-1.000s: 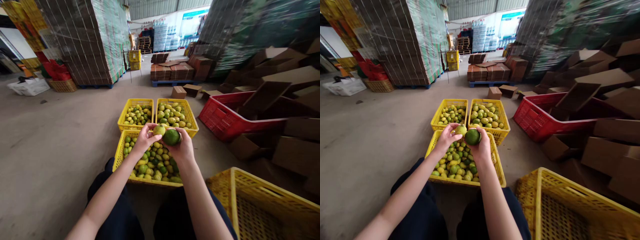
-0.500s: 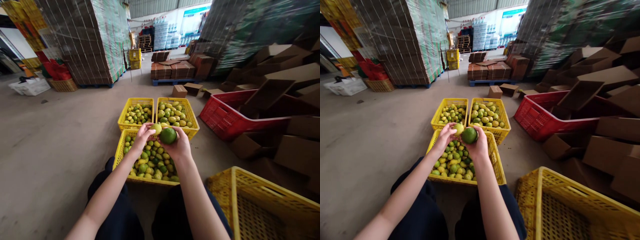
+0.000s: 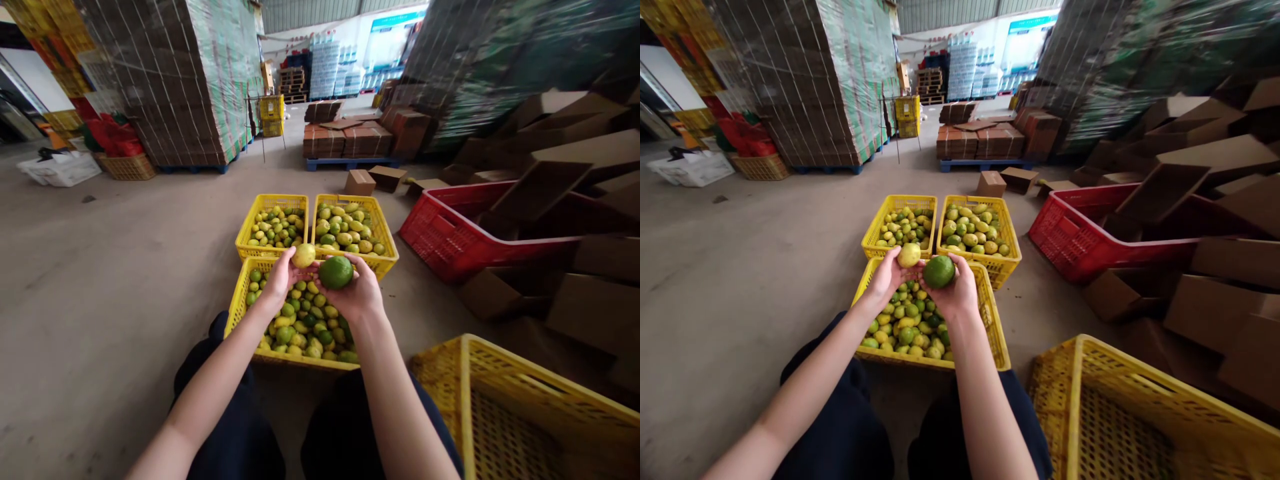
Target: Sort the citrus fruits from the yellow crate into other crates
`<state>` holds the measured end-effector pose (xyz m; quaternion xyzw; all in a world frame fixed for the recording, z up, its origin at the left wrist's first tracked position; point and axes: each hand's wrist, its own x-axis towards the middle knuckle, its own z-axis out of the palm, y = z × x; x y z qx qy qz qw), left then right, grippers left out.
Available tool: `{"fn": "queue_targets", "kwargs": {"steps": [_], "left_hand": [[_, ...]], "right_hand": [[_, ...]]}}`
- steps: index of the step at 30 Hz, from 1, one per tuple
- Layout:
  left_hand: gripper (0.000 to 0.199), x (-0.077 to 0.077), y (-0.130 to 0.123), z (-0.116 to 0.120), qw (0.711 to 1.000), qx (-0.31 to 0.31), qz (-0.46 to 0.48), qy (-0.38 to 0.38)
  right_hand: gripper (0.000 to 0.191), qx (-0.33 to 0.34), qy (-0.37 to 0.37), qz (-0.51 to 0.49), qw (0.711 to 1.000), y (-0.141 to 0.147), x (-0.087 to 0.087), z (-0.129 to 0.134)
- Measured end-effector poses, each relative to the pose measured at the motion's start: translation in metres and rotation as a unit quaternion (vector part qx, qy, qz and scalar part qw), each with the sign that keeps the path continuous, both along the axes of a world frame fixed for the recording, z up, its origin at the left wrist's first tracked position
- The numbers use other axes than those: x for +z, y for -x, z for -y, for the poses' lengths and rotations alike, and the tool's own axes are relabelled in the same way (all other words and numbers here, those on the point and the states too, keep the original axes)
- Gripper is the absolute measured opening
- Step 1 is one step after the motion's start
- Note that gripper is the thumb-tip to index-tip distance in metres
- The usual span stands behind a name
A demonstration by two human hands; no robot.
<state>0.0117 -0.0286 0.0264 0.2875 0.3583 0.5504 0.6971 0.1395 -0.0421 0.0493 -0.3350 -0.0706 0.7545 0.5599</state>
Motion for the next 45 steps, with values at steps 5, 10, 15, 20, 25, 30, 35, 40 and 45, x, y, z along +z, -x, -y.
{"fn": "queue_targets", "kwargs": {"steps": [5,10,15,20,25,30,35,40,45], "left_hand": [[0.046,0.001,0.004,-0.004,0.994,0.016,0.068,0.079],[0.05,-0.001,0.01,-0.005,0.983,-0.012,0.152,0.103],[0.043,0.0,0.011,-0.004,0.977,-0.034,0.188,0.099],[0.032,0.003,0.009,-0.001,0.973,-0.025,0.213,0.091],[0.028,0.002,0.01,0.0,0.964,-0.048,0.245,0.09],[0.028,0.003,0.01,0.003,0.961,-0.062,0.26,0.077],[0.03,0.004,0.013,0.002,0.953,-0.053,0.287,0.076],[0.018,0.003,0.013,0.0,0.952,-0.044,0.285,0.1],[0.014,0.003,0.012,0.0,0.954,-0.031,0.274,0.118]], "right_hand": [[0.02,0.012,0.023,-0.004,1.0,0.003,0.001,0.001],[0.017,0.004,0.032,-0.007,0.999,0.004,-0.001,0.001],[0.018,0.023,0.025,-0.029,0.999,0.002,-0.005,0.001],[0.02,0.028,0.028,-0.026,0.999,0.002,-0.004,0.001],[0.018,0.046,-0.022,-0.008,0.999,-0.005,-0.002,0.002],[0.025,0.084,-0.071,0.012,0.994,-0.01,0.001,0.003],[0.027,0.094,-0.05,0.014,0.994,-0.008,0.003,0.004],[0.026,0.103,-0.048,-0.001,0.994,-0.004,0.004,0.003],[0.026,0.097,-0.032,0.0,0.995,0.0,0.004,0.002]]}}
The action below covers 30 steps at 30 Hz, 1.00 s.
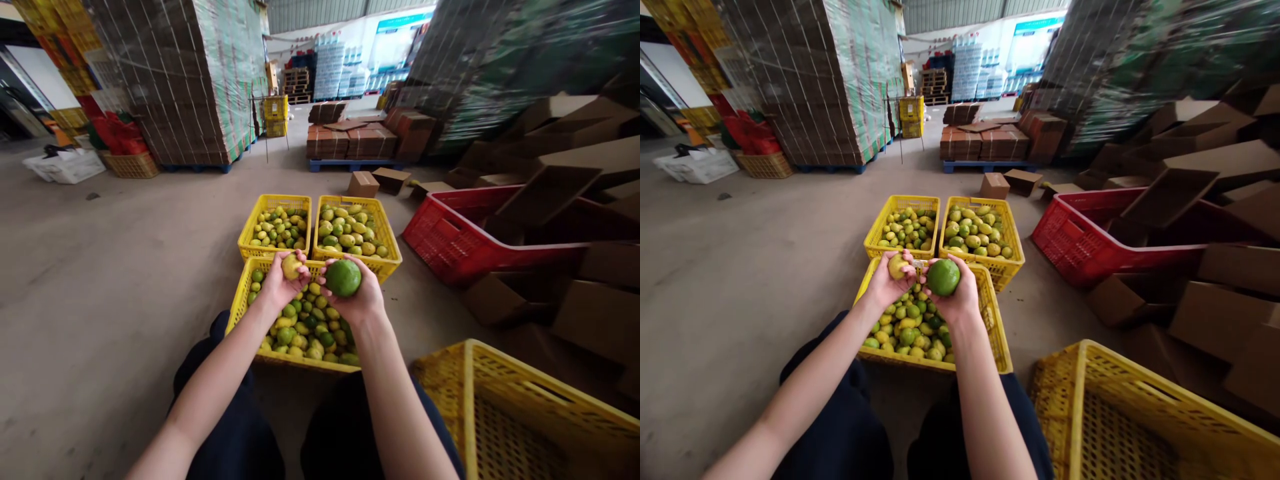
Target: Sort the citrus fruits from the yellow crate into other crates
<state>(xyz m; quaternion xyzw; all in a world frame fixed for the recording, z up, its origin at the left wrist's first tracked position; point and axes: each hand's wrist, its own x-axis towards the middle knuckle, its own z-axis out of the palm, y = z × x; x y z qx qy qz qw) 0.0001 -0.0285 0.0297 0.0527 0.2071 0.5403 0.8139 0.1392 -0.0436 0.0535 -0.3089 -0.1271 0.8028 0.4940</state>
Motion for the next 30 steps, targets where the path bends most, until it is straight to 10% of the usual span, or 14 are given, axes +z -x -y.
{"fn": "queue_targets", "kwargs": {"steps": [19,30], "left_hand": [[0.011,-0.001,0.006,0.001,0.995,0.075,-0.067,-0.019],[0.012,-0.004,0.009,0.002,0.999,0.014,-0.003,0.038]], "right_hand": [[0.015,-0.043,-0.039,-0.017,0.998,0.013,-0.001,-0.002],[0.022,-0.024,-0.024,-0.032,0.999,0.015,-0.002,-0.005]]}}
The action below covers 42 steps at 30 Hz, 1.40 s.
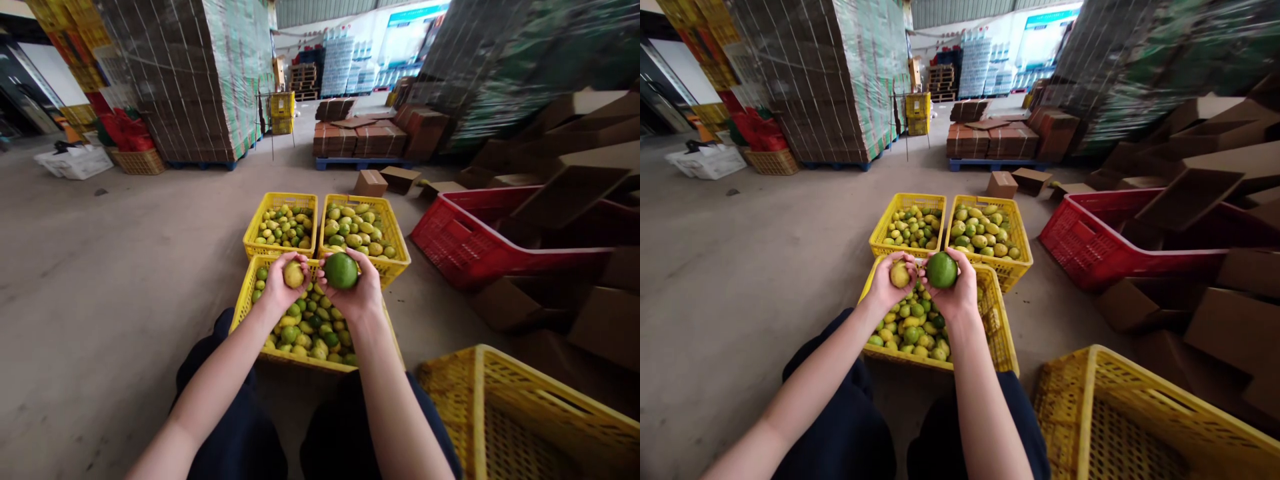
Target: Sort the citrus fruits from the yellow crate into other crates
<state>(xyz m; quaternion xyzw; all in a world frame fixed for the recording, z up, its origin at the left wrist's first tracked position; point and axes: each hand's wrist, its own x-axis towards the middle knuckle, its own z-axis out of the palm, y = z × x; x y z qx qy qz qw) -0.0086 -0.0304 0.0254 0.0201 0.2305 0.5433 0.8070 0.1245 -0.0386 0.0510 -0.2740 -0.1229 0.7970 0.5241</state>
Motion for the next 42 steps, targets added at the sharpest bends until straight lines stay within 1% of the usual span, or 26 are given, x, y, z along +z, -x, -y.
{"fn": "queue_targets", "kwargs": {"steps": [6,9,13,17,24,33,37,39,42], "left_hand": [[0.021,-0.0009,0.0016,0.0001,1.0,-0.01,0.027,0.005],[0.024,-0.0003,0.0024,0.0013,1.0,-0.02,0.022,0.003],[0.025,-0.0003,0.0021,0.0026,1.0,-0.026,-0.002,-0.009],[0.028,0.0016,0.001,0.0039,0.998,-0.027,-0.037,-0.045],[0.034,0.0061,-0.001,0.0061,0.989,-0.04,-0.105,-0.094],[0.035,0.0062,-0.0024,0.0069,0.982,-0.044,-0.141,-0.119],[0.037,0.007,-0.0035,0.0063,0.979,-0.045,-0.163,-0.117],[0.037,0.0065,-0.0034,0.0047,0.981,-0.042,-0.16,-0.1],[0.031,0.0032,-0.0028,0.0006,0.993,-0.024,-0.115,-0.023]], "right_hand": [[0.018,-0.004,-0.005,-0.017,1.0,0.0016,0.0007,-0.0006],[0.019,0.008,-0.026,-0.018,0.999,0.001,0.0002,-0.0009],[0.02,0.034,-0.079,-0.017,0.996,-0.0013,-0.0033,-0.0025],[0.02,0.055,-0.099,0.003,0.994,-0.0023,-0.0058,-0.0037],[0.022,0.038,-0.135,0.084,0.987,0.0005,-0.0051,-0.0007],[0.023,0.017,-0.119,0.107,0.987,-0.0014,-0.0025,0.0015],[0.022,0.029,-0.116,0.094,0.988,-0.0014,-0.0034,0.0011],[0.021,0.034,-0.106,0.077,0.991,-0.0014,-0.0048,0.0002],[0.019,0.031,-0.057,0.044,0.997,-0.0008,-0.0072,-0.0021]]}}
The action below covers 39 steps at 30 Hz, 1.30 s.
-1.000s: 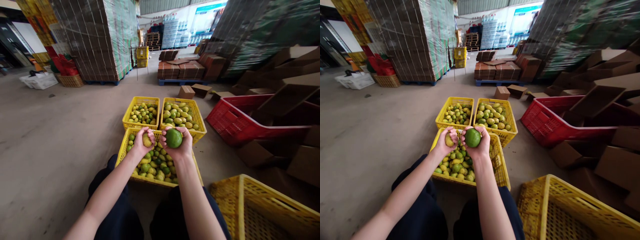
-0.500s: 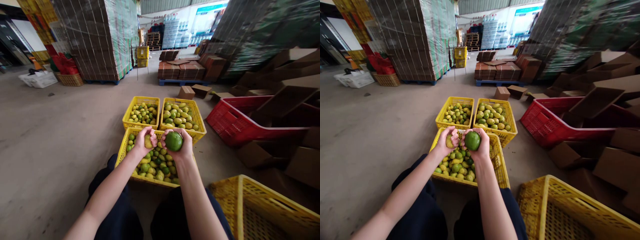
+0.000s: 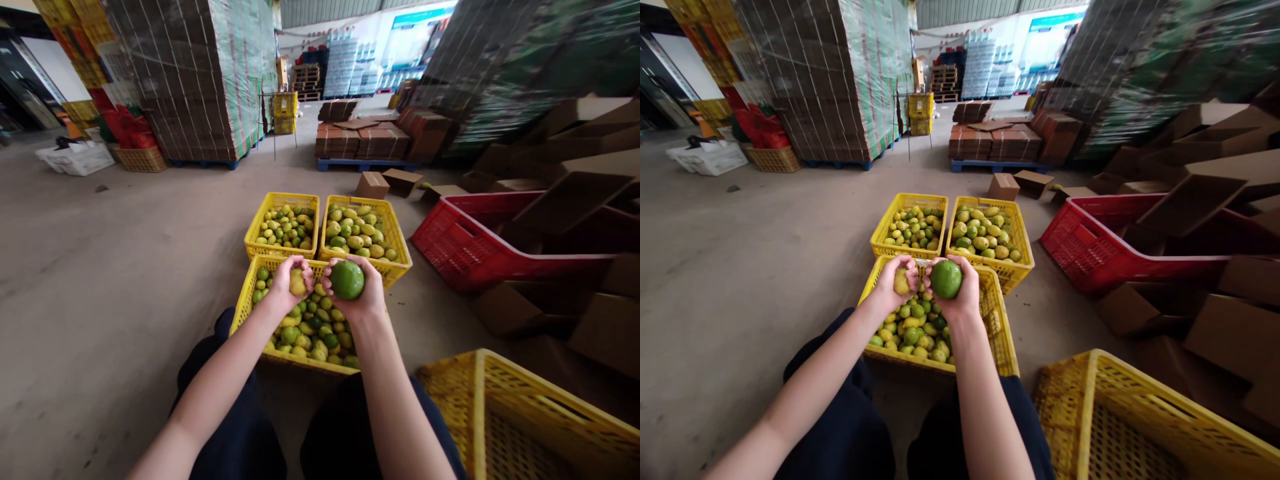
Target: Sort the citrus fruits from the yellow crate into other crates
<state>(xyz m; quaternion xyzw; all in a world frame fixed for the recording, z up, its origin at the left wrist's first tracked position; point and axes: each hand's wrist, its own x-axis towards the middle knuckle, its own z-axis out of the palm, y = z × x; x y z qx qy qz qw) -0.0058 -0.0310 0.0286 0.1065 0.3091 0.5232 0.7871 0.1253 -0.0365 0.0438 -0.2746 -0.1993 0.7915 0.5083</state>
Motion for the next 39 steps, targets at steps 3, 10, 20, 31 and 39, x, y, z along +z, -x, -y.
{"fn": "queue_targets", "kwargs": {"steps": [3,10,20,31,39], "left_hand": [[0.021,-0.005,0.0,-0.004,0.995,0.046,0.045,0.071],[0.016,-0.007,-0.006,-0.007,0.99,0.073,0.087,0.08],[0.025,-0.014,-0.009,-0.012,0.988,0.104,0.059,0.099],[0.046,-0.015,-0.004,-0.01,0.99,0.061,0.073,0.102],[0.042,-0.015,-0.001,-0.01,0.989,0.064,0.069,0.112]], "right_hand": [[0.018,-0.014,0.052,-0.026,0.998,0.002,-0.001,-0.002],[0.026,-0.032,0.054,-0.064,0.996,0.007,0.0,0.0],[0.023,-0.014,0.078,-0.082,0.993,0.004,-0.005,-0.002],[0.049,0.057,0.057,-0.058,0.995,0.002,-0.01,-0.004],[0.034,0.041,0.041,-0.018,0.998,0.001,-0.007,-0.003]]}}
